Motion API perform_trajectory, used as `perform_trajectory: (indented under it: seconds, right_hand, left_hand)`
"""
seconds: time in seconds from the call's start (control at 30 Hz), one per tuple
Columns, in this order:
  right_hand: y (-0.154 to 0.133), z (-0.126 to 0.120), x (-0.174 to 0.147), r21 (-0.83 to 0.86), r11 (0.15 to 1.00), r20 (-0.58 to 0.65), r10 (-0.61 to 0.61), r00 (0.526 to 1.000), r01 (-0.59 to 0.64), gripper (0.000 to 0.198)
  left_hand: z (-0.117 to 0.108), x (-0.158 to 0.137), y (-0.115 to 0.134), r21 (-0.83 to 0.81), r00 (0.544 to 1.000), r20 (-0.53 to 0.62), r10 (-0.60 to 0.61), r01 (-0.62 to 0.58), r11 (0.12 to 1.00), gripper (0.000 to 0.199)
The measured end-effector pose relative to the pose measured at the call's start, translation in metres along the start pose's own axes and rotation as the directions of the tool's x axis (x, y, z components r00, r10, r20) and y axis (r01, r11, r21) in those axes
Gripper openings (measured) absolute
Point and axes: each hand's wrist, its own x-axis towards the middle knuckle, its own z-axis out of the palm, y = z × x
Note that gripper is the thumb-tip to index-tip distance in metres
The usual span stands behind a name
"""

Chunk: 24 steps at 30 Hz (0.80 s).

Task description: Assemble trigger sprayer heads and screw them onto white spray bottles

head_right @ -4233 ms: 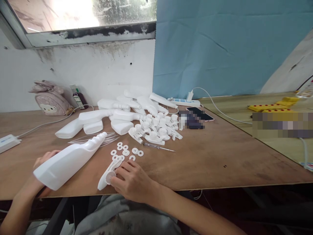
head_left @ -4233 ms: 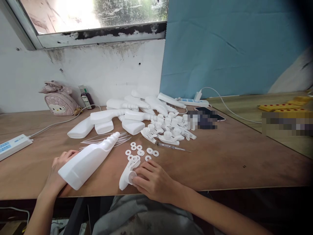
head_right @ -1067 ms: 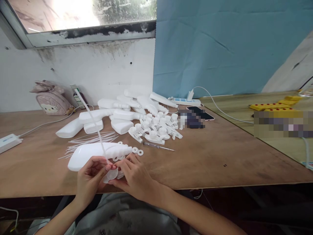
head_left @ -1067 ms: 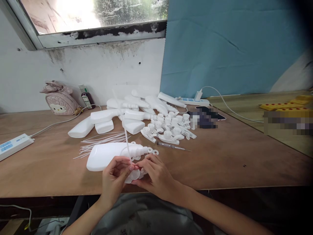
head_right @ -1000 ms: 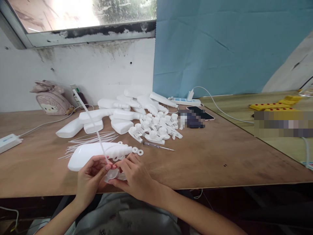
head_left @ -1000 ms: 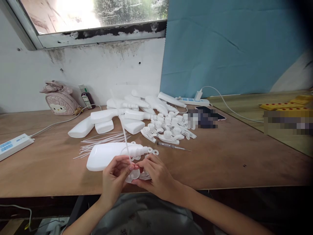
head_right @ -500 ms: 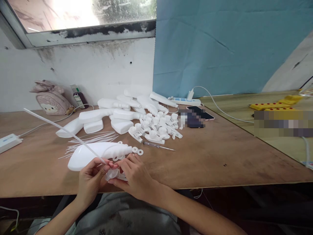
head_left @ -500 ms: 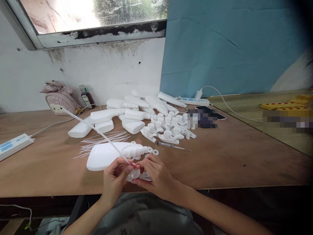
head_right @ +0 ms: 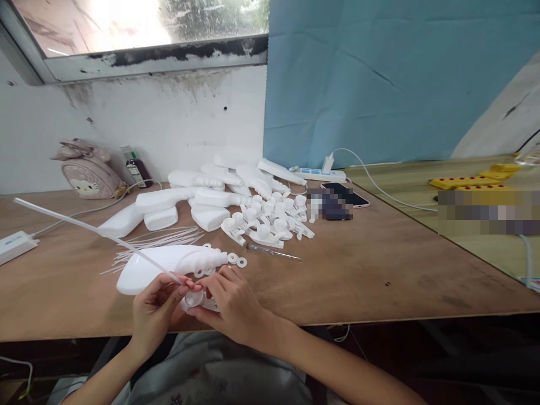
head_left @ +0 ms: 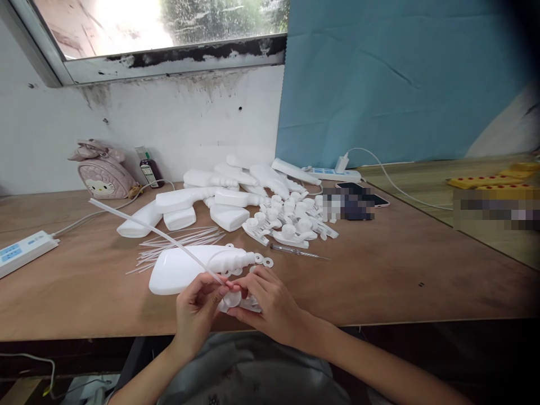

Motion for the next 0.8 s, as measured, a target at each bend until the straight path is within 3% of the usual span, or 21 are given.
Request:
perform_trajectory:
  seconds: [0.33, 0.6, 0.8]
  right_hand:
    - [-0.0003, -0.0001, -0.0009, -0.004, 1.0, 0.013, 0.014, 1.0, -0.014, 0.024]
    - [-0.0002, -0.0003, -0.0004, -0.013, 1.0, 0.003, -0.021, 1.0, 0.021, 0.021]
    - [-0.0011, -0.0013, 0.0008, -0.018, 1.0, 0.024, -0.025, 0.999, 0.026, 0.02]
  left_hand:
    - [-0.0006, 0.0001, 0.0015, 0.016, 0.999, 0.004, -0.038, 0.038, 0.999, 0.01]
    - [-0.0011, -0.0025, 0.001, 0.121, 0.994, 0.071, 0.084, -0.092, 0.988, 0.004]
    - [-0.0002, -0.0027, 0.0029, 0.128, 0.995, 0.083, 0.048, -0.059, 0.99, 0.008]
